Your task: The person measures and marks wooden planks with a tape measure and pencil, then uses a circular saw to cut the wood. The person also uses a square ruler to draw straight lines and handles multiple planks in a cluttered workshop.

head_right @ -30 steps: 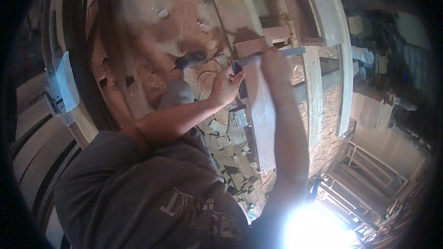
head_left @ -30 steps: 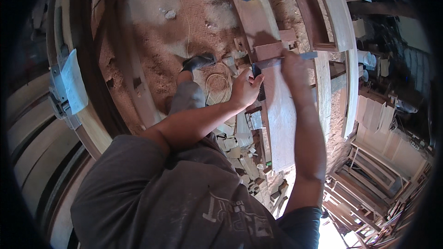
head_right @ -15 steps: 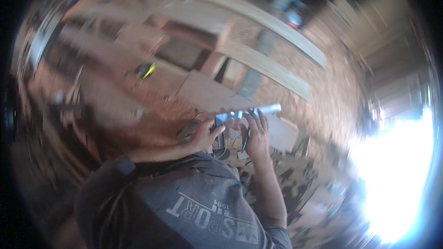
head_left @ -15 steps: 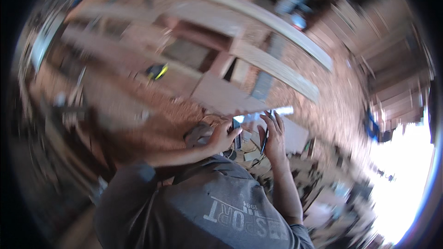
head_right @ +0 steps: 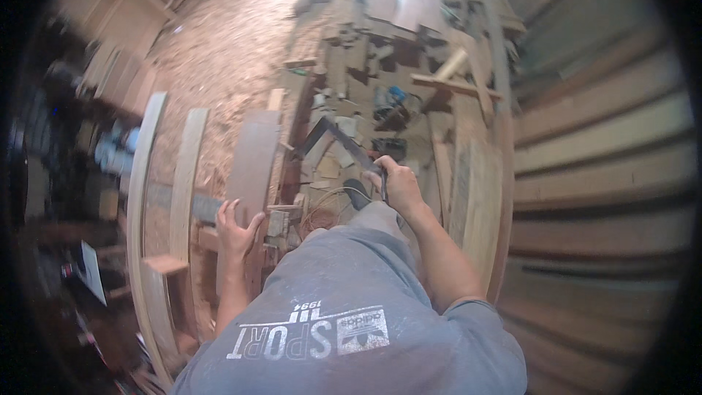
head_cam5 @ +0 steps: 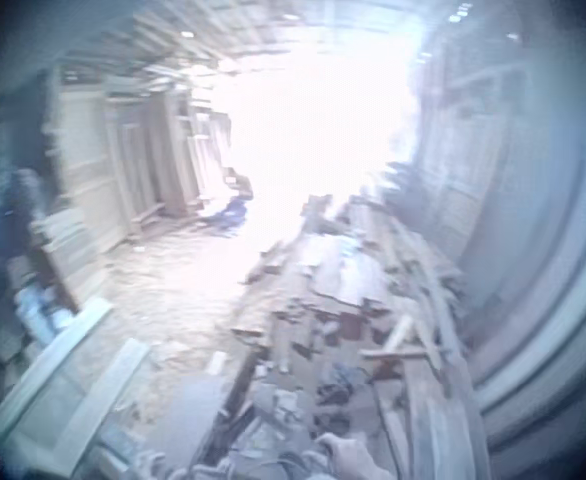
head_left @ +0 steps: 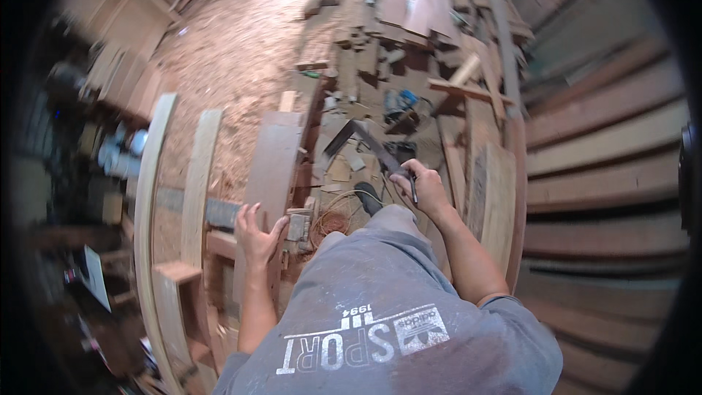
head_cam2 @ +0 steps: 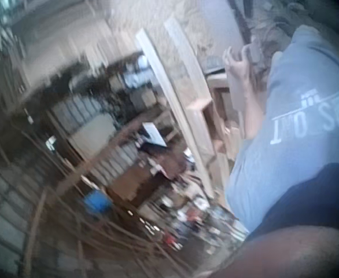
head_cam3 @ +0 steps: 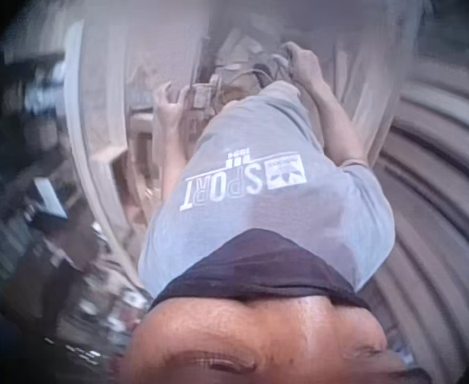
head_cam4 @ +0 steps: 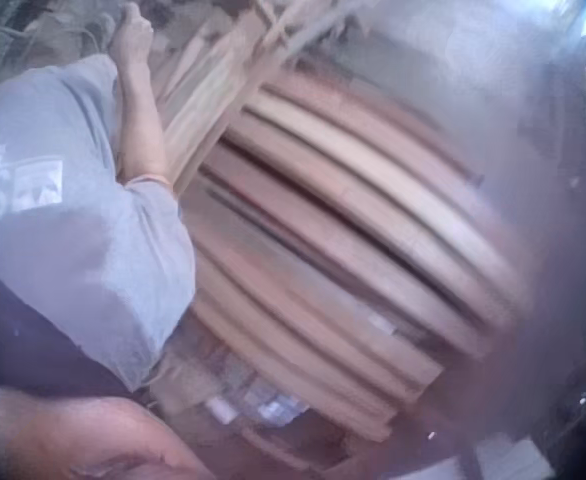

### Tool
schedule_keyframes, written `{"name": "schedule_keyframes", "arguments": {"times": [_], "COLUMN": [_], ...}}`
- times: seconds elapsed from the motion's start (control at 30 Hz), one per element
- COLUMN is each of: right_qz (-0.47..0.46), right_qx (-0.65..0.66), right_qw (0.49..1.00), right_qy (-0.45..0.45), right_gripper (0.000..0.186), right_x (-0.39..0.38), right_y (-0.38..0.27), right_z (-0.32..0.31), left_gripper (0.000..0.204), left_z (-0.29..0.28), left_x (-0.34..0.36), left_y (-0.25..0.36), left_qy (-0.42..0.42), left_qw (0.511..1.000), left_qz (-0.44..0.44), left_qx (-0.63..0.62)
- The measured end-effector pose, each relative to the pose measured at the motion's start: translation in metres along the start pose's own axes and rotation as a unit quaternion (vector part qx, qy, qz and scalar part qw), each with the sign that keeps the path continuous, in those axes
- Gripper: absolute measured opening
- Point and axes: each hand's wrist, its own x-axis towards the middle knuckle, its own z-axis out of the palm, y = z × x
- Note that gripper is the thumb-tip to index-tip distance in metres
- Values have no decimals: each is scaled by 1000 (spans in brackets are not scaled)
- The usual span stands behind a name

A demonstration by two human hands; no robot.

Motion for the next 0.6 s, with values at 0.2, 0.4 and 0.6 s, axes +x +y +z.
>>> {"name": "schedule_keyframes", "arguments": {"times": [0.2, 0.4, 0.6], "right_qz": [108, 297, 381], "right_qx": [-53, -147, -237], "right_qw": [935, 875, 831], "right_qy": [335, 354, 330], "right_gripper": [24, 37, 40], "right_x": [-112, -211, -238], "right_y": [51, 85, 116], "right_z": [-35, -71, -73], "left_gripper": [132, 130, 130], "left_z": [41, 46, 49], "left_x": [-9, -6, -3], "left_y": [-41, -39, -52], "left_qy": [-56, -36, -28], "left_qw": [987, 994, 993], "left_qz": [20, -14, -40], "left_qx": [148, 104, 108]}}
